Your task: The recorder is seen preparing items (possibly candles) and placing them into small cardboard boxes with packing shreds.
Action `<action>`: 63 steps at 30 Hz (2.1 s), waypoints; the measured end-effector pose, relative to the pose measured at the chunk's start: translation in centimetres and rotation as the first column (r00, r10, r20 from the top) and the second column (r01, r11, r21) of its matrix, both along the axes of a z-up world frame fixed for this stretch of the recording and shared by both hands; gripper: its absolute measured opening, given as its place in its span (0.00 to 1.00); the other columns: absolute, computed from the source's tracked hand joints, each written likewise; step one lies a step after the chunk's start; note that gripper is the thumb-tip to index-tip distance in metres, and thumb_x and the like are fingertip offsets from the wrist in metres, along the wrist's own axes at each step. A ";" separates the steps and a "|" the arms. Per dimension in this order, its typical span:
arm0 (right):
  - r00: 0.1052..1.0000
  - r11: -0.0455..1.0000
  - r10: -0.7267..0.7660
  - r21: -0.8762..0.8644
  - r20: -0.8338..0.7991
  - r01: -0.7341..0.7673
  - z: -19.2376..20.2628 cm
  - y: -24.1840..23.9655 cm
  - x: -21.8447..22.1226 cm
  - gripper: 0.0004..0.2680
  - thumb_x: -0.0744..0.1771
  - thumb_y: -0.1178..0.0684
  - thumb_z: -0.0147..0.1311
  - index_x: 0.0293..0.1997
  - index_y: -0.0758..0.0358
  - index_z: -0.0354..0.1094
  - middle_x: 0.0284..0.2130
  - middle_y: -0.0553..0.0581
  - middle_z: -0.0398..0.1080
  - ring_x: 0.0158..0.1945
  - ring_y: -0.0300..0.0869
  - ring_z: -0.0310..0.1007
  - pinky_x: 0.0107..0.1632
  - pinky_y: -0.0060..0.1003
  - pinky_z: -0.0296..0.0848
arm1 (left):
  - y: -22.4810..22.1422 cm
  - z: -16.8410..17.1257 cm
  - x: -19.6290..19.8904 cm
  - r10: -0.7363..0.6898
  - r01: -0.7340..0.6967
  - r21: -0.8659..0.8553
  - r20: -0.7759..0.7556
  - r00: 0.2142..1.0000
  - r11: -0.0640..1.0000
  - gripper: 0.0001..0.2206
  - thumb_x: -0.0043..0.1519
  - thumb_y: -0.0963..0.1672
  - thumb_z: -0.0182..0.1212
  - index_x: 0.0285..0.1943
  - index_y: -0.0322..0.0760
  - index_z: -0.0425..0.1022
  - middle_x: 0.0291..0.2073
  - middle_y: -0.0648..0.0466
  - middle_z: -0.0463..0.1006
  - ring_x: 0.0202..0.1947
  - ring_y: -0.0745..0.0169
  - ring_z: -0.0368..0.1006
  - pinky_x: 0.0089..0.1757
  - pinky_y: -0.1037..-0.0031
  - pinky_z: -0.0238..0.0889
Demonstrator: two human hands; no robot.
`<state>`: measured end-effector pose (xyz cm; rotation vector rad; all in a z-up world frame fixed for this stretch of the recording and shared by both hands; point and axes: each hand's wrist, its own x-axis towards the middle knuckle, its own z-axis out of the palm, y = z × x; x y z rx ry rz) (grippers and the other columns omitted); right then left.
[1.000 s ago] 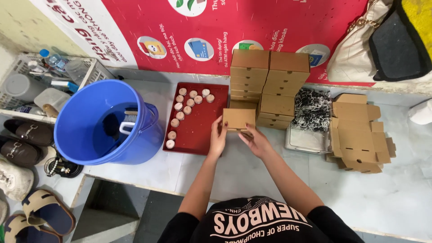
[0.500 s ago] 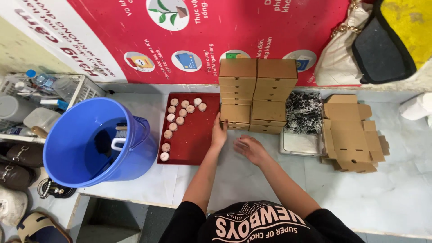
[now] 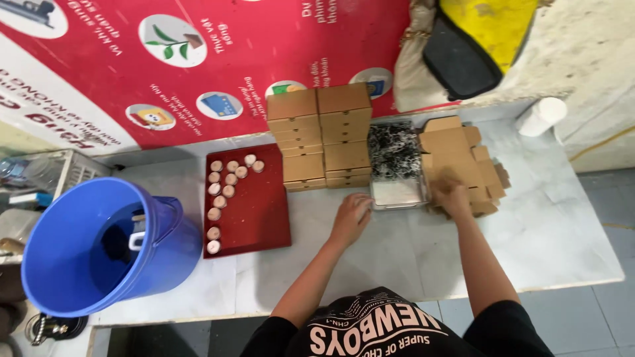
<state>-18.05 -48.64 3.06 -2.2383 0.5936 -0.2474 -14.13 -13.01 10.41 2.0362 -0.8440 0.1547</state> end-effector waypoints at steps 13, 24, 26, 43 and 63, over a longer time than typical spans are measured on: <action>0.977 0.905 0.178 -0.408 0.113 -0.118 -6.4 -3.3 1.5 0.13 0.65 0.48 0.62 0.49 0.65 0.78 0.46 0.76 0.74 0.52 0.64 0.73 0.58 0.51 0.71 | -5.4 -3.8 -0.8 -0.057 0.071 0.152 -0.096 0.994 0.986 0.12 0.65 0.43 0.60 0.57 0.39 0.77 0.61 0.46 0.73 0.71 0.44 0.58 0.62 0.57 0.59; 1.000 0.919 0.030 -0.394 -0.007 -0.030 0.0 -0.6 1.5 0.16 0.60 0.40 0.66 0.48 0.53 0.79 0.58 0.62 0.71 0.63 0.62 0.60 0.58 0.53 0.64 | -11.9 -2.0 -1.9 -0.095 0.085 0.197 0.043 0.995 0.977 0.14 0.60 0.43 0.62 0.55 0.36 0.75 0.57 0.46 0.74 0.64 0.42 0.64 0.61 0.56 0.56; 0.998 0.900 0.065 -0.431 -0.022 -0.069 -1.9 -2.1 2.3 0.15 0.61 0.39 0.66 0.48 0.51 0.80 0.56 0.64 0.72 0.63 0.61 0.62 0.62 0.52 0.62 | -13.5 -2.6 -1.2 -0.149 0.141 0.203 0.022 0.989 0.969 0.14 0.60 0.43 0.62 0.55 0.36 0.75 0.56 0.46 0.74 0.63 0.43 0.65 0.60 0.57 0.58; 0.954 0.918 0.252 -0.272 -0.159 -0.288 -2.6 -4.4 0.8 0.25 0.58 0.43 0.69 0.63 0.44 0.72 0.71 0.69 0.52 0.75 0.65 0.44 0.71 0.52 0.53 | -17.8 -4.2 -0.7 -0.183 0.184 0.361 -0.038 0.982 0.914 0.27 0.58 0.43 0.61 0.69 0.32 0.65 0.60 0.44 0.68 0.62 0.46 0.65 0.56 0.53 0.59; 0.943 0.993 -0.019 0.112 0.332 -0.019 18.4 3.3 -7.1 0.06 0.68 0.59 0.54 0.46 0.69 0.75 0.40 0.60 0.78 0.45 0.50 0.80 0.50 0.42 0.75 | -18.7 -0.1 -2.5 -0.467 0.297 -0.370 -0.564 0.681 0.880 0.30 0.70 0.56 0.46 0.78 0.42 0.50 0.75 0.45 0.53 0.76 0.49 0.48 0.67 0.57 0.51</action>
